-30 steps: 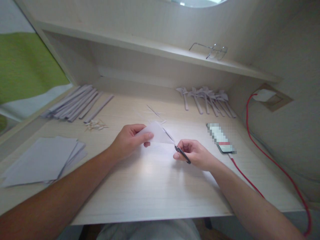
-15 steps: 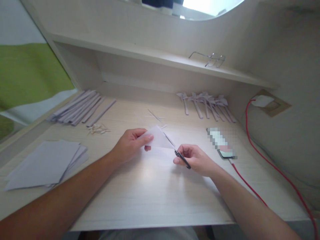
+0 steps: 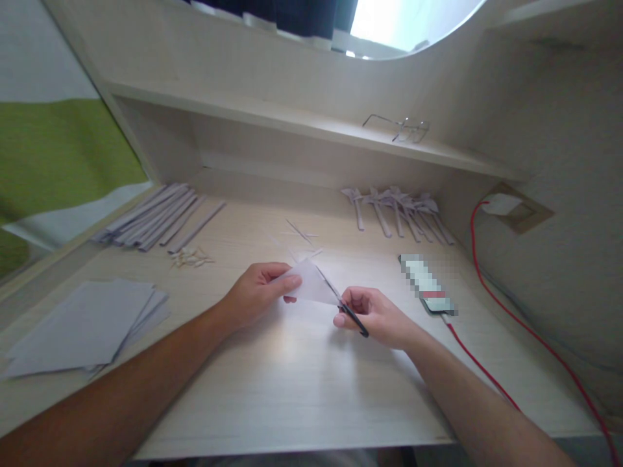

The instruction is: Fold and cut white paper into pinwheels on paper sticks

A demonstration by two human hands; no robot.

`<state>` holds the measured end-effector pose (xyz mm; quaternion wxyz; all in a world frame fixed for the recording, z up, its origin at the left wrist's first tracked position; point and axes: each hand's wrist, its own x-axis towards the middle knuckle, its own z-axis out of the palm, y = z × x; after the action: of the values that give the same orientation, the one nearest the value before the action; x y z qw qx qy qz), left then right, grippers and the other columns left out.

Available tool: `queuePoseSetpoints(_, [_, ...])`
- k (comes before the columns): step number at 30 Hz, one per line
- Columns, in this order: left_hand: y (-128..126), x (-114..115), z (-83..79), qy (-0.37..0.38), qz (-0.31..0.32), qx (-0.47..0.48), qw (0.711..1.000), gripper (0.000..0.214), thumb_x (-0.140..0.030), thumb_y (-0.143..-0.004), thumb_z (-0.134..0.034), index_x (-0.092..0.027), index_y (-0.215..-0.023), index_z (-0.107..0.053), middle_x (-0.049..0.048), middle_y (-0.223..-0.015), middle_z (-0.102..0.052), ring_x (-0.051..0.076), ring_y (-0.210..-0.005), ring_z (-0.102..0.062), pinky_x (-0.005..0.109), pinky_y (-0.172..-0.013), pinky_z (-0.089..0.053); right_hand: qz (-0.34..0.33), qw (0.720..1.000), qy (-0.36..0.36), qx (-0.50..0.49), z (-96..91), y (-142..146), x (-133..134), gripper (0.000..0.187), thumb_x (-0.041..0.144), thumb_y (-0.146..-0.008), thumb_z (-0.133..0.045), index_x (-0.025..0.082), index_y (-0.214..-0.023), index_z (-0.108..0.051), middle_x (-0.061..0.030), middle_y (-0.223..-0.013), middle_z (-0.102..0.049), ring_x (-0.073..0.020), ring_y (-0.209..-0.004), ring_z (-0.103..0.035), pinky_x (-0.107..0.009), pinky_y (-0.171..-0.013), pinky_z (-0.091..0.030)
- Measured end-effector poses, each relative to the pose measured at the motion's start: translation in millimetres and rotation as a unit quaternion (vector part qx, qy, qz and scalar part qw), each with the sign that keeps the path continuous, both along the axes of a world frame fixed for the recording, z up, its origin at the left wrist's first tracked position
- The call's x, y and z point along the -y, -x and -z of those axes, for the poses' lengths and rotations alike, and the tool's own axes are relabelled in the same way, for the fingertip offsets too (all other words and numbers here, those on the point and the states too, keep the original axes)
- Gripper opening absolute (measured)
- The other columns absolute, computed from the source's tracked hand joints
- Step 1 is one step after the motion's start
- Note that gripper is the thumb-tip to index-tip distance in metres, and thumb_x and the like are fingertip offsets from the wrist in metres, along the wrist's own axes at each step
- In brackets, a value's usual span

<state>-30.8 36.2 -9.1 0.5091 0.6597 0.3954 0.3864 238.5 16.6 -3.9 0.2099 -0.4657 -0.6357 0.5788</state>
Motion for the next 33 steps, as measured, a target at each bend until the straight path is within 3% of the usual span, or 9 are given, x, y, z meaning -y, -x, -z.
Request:
queuePoseSetpoints(15, [0, -1, 1.0, 0.036, -0.011, 0.025, 0.999, 0.033, -0.042, -0.088, -0.066, -0.014, -0.072, -0.071, 0.0018, -0.066, -0.065, 0.015, -0.065, -0.058, 0.026, -0.066, -0.045, 0.03, 0.999, -0.009, -0.002, -3.2, 7, 2, 0.046, 0.051, -0.069, -0.086, 0.019, -0.069, -0.053, 0.0077, -0.06, -0.043, -0.0089, -0.055, -0.033, -0.026, -0.052, -0.021])
queuePoseSetpoints(33, [-3, 1, 6.8, 0.021, -0.001, -0.009, 1.0, 0.035, -0.043, -0.091, -0.064, -0.014, -0.074, -0.072, 0.0027, -0.07, -0.066, 0.015, -0.067, -0.06, 0.026, -0.066, -0.047, 0.033, 0.999, -0.015, -0.003, -1.2, 7, 3, 0.048, 0.052, -0.069, -0.086, 0.019, -0.068, -0.052, 0.0073, -0.06, -0.043, -0.0089, -0.055, -0.033, -0.026, -0.051, -0.02])
